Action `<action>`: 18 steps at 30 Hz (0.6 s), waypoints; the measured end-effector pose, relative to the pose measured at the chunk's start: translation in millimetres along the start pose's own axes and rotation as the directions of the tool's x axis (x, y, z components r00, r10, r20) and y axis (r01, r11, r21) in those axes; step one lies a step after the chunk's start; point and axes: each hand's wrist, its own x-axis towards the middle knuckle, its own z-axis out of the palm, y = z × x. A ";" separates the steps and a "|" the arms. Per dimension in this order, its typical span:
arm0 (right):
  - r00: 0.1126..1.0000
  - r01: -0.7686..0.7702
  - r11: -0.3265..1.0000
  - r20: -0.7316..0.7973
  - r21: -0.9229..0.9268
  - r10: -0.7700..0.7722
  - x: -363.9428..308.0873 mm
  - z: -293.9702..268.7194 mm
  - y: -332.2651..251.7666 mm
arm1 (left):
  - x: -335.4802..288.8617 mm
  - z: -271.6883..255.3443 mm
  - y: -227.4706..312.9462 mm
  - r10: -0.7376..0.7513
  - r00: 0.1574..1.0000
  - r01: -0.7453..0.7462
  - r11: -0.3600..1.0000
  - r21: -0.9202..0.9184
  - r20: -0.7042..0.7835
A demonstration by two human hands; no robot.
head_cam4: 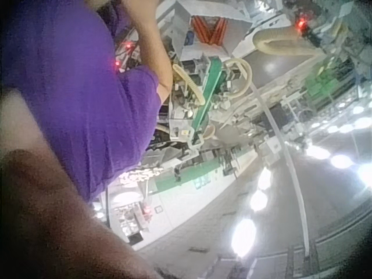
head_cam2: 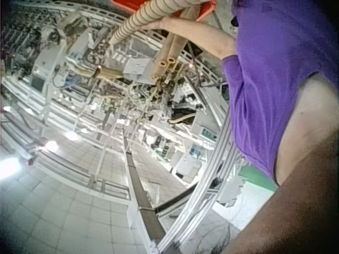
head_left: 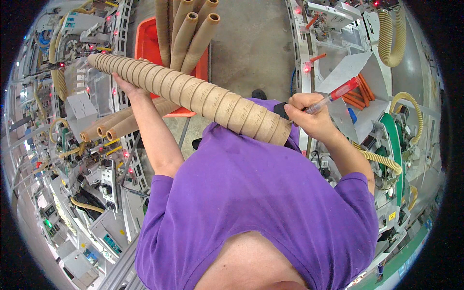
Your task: The person picks up long cardboard tubes from an orange bin, holds them steady, and writes on them with a red marker. After marking each tube, the person places it back into the bin and repeats the process with another tube.
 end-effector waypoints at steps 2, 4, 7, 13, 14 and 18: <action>0.999 0.024 1.000 0.023 -0.002 -0.024 0.1 -2.3 1.3 | -0.9 1.5 -1.3 0.037 0.998 -0.036 0.999 0.025 -0.046; 0.999 0.029 1.000 0.025 0.006 -0.030 0.8 -4.3 3.9 | -2.4 4.1 -2.3 0.075 0.995 -0.071 0.996 0.058 -0.063; 0.964 0.187 0.957 -0.145 -0.221 -0.222 0.1 -6.0 7.4 | -9.5 11.9 -2.2 -0.014 1.000 0.015 1.000 -0.011 0.003; 0.977 -0.009 0.949 -0.205 -0.315 -0.059 5.5 -19.5 -3.8 | -42.6 70.7 3.4 0.282 0.955 -0.259 0.944 0.203 -0.094; 0.974 -0.012 0.945 -0.219 -0.326 -0.064 11.5 -20.8 -5.6 | -48.3 85.4 2.9 0.425 0.881 -0.373 0.894 0.248 -0.208; 0.993 -0.101 0.980 -0.076 -0.174 0.089 55.4 -4.1 -1.4 | -85.7 117.8 0.8 0.655 0.698 -0.556 0.750 0.357 -0.289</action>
